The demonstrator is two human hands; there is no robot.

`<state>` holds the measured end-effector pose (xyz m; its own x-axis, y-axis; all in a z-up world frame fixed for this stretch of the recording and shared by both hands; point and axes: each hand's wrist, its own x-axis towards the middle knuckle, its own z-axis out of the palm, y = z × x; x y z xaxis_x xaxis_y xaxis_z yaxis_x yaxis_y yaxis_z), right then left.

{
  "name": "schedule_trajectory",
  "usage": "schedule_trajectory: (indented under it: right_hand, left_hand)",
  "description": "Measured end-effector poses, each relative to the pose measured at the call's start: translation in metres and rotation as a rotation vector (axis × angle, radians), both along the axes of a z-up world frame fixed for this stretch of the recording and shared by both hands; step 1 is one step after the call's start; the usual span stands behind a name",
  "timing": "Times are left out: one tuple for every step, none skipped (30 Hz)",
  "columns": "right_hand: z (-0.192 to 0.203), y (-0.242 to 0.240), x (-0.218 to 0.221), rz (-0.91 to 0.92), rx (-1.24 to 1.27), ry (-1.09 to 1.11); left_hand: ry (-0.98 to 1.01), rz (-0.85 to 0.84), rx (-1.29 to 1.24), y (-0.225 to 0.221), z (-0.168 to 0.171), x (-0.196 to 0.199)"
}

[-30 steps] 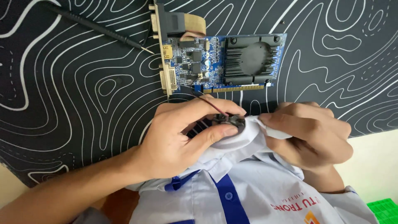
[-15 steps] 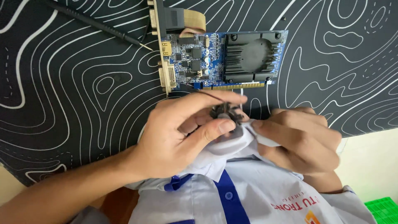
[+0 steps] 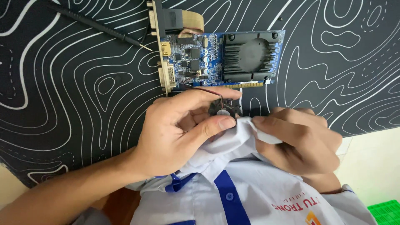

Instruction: Cleaning a small computer cooling fan using a cloth

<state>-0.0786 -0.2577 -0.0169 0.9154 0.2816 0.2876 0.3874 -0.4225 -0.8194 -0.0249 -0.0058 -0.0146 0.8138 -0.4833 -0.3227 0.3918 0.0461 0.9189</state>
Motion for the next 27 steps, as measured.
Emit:
schedule_trajectory:
  right_hand:
    - [0.003,0.004,0.002,-0.011,-0.068,0.006]
    - [0.005,0.008,0.004,-0.023,-0.135,0.011]
    - [0.004,0.006,0.000,-0.023,-0.136,0.011]
    - [0.004,0.004,-0.005,-0.042,-0.213,0.033]
    - [0.002,0.003,-0.009,-0.061,-0.287,0.054]
    - [0.001,0.005,-0.009,-0.060,-0.286,0.053]
    - [-0.001,0.007,-0.008,-0.071,-0.277,0.023]
    - [-0.002,0.009,-0.007,-0.081,-0.268,-0.008]
    - [-0.004,0.009,-0.009,-0.081,-0.267,-0.012]
    - [-0.006,0.009,-0.011,-0.090,-0.261,0.003]
    - [-0.007,0.008,-0.014,-0.100,-0.258,0.019]
    - [-0.012,0.009,-0.016,-0.101,-0.259,0.016]
    - [-0.018,0.010,-0.017,-0.118,-0.210,0.000]
    - [-0.023,0.010,-0.019,-0.134,-0.160,-0.015]
    - [-0.025,0.011,-0.020,-0.134,-0.160,-0.019]
    - [-0.026,0.012,-0.021,-0.151,-0.135,-0.020]
    - [-0.028,0.013,-0.019,-0.167,-0.110,-0.031]
    - [-0.026,0.009,-0.026,-0.166,-0.110,-0.046]
    - [-0.026,0.004,-0.029,-0.147,-0.207,0.054]
    - [-0.026,0.000,-0.031,-0.131,-0.304,0.154]
    - [-0.029,0.001,-0.032,-0.134,-0.304,0.127]
    - [-0.033,0.002,-0.034,-0.173,-0.305,0.136]
    - [-0.036,0.003,-0.038,-0.213,-0.309,0.155]
    - [-0.035,0.005,-0.034,-0.217,-0.310,0.138]
    - [-0.034,0.007,-0.031,-0.219,-0.259,0.118]
    - [-0.033,0.009,-0.028,-0.221,-0.207,0.098]
    - [-0.034,0.009,-0.027,-0.221,-0.207,0.084]
  left_hand:
    - [-0.031,-0.012,0.014,0.000,0.000,0.000]
    - [-0.061,-0.025,0.029,0.000,0.000,0.001]
    - [-0.061,-0.026,0.028,0.000,-0.001,0.000]
    - [-0.088,-0.015,0.049,0.000,-0.002,0.000]
    - [-0.115,-0.004,0.072,0.000,-0.003,0.000]
    - [-0.116,-0.004,0.073,-0.001,-0.003,-0.001]
    - [-0.120,0.009,0.083,-0.001,-0.003,-0.002]
    - [-0.124,0.021,0.094,-0.002,-0.003,-0.002]
    - [-0.128,0.022,0.095,-0.002,-0.003,-0.002]
    - [-0.154,0.015,0.111,-0.002,-0.003,-0.002]
    - [-0.179,0.007,0.123,-0.003,-0.004,-0.002]
    - [-0.182,0.007,0.121,-0.003,-0.004,-0.002]
    - [-0.184,0.011,0.136,-0.003,-0.004,-0.002]
    - [-0.187,0.016,0.151,-0.003,-0.004,-0.002]
    - [-0.191,0.016,0.151,-0.004,-0.005,-0.003]
    - [-0.150,0.019,0.121,-0.004,-0.005,-0.004]
    - [-0.121,0.024,0.089,-0.005,-0.005,-0.003]
    - [-0.136,0.026,0.088,-0.005,-0.004,-0.005]
    - [-0.143,0.037,0.086,-0.005,-0.004,-0.003]
    - [-0.151,0.048,0.083,-0.005,-0.002,-0.001]
    - [-0.178,0.051,0.082,-0.005,-0.002,-0.001]
    - [-0.157,0.049,0.077,-0.005,-0.002,0.000]
    - [-0.126,0.045,0.071,-0.006,-0.003,-0.003]
    - [-0.143,0.044,0.067,-0.006,-0.003,-0.001]
    - [-0.142,0.042,0.076,-0.006,-0.003,-0.001]
    - [-0.141,0.040,0.085,-0.007,-0.003,-0.001]
    - [-0.155,0.042,0.082,-0.007,-0.003,-0.001]
